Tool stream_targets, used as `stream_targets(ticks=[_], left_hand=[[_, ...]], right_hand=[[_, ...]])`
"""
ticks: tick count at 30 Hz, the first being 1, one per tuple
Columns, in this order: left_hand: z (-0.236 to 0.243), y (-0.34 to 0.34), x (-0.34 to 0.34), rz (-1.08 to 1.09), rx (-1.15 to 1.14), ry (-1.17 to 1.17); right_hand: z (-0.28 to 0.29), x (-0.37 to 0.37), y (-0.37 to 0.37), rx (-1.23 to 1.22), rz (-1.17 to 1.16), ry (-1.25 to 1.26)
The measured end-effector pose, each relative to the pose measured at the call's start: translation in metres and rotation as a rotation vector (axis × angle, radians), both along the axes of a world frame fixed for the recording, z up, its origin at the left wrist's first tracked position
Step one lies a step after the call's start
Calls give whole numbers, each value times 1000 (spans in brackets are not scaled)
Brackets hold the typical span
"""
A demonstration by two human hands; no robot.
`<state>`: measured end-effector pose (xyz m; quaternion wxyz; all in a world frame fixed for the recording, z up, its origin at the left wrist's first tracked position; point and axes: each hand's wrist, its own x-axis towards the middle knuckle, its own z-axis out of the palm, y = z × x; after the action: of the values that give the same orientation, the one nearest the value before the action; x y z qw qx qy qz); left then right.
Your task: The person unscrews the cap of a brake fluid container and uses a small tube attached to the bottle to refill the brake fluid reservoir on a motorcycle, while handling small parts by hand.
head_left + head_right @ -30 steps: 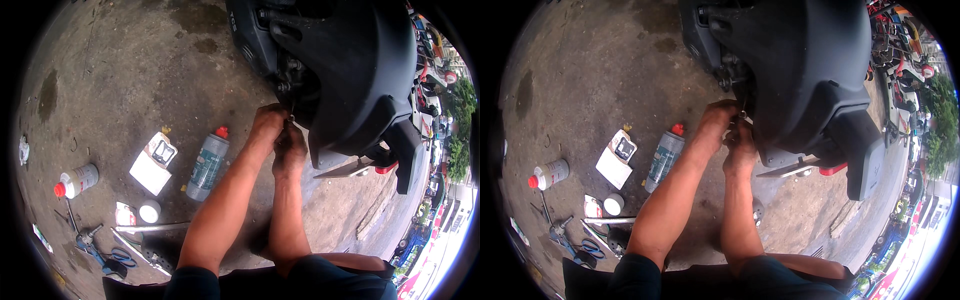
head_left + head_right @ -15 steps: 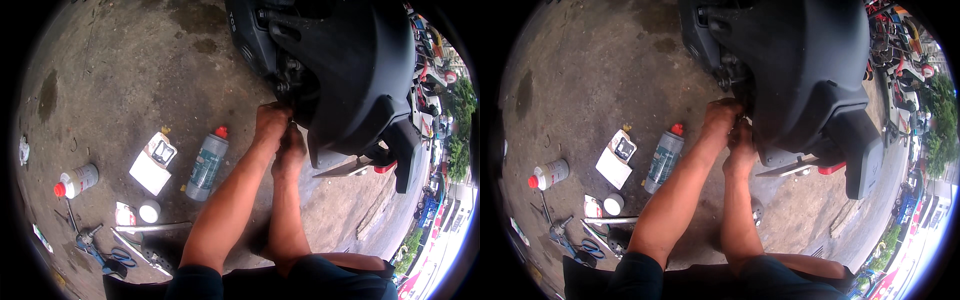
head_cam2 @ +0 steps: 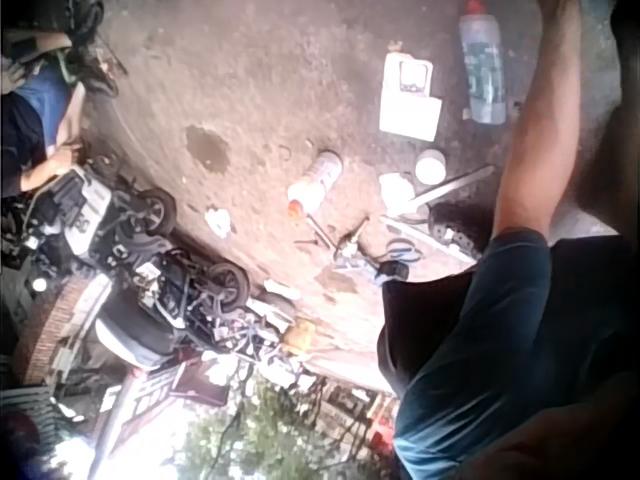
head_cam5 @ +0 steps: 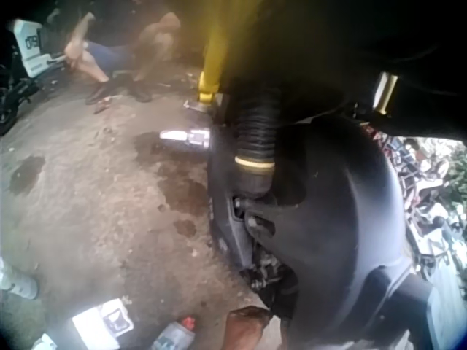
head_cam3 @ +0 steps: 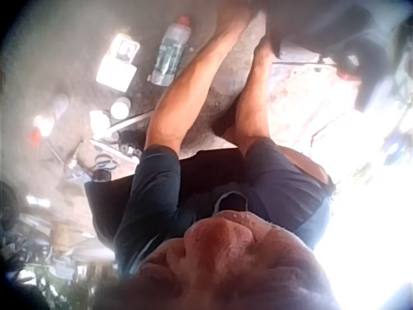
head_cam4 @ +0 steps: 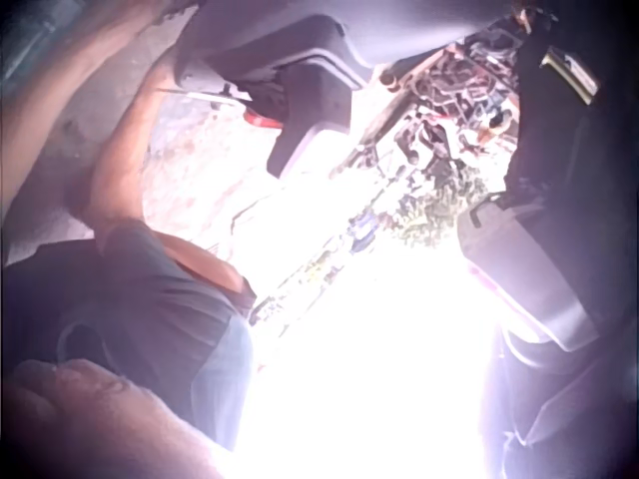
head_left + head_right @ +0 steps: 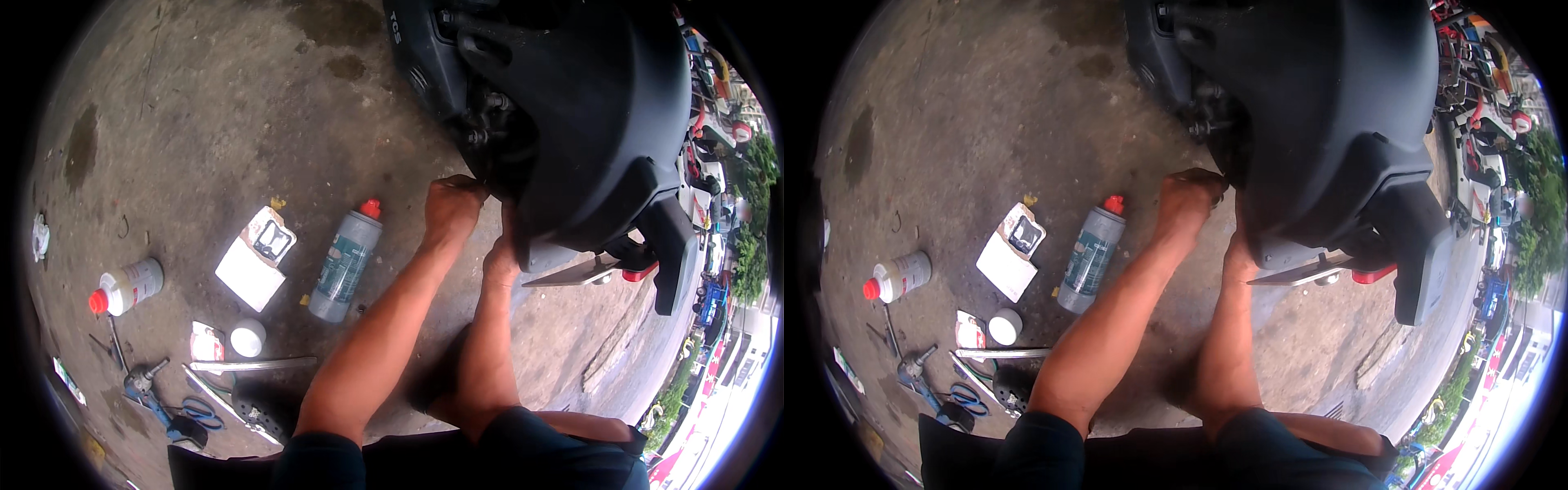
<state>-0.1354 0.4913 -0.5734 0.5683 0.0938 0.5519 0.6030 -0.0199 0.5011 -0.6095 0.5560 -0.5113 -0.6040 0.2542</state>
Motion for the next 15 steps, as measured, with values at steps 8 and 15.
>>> stream_targets(ticks=[8,15], left_hand=[[1,-34,-77,-18,46,396],[-18,-59,-176,-234,-315,1365]], right_hand=[[8,5,37,257,-100,-218],[19,3,44,316,-141,-284]])
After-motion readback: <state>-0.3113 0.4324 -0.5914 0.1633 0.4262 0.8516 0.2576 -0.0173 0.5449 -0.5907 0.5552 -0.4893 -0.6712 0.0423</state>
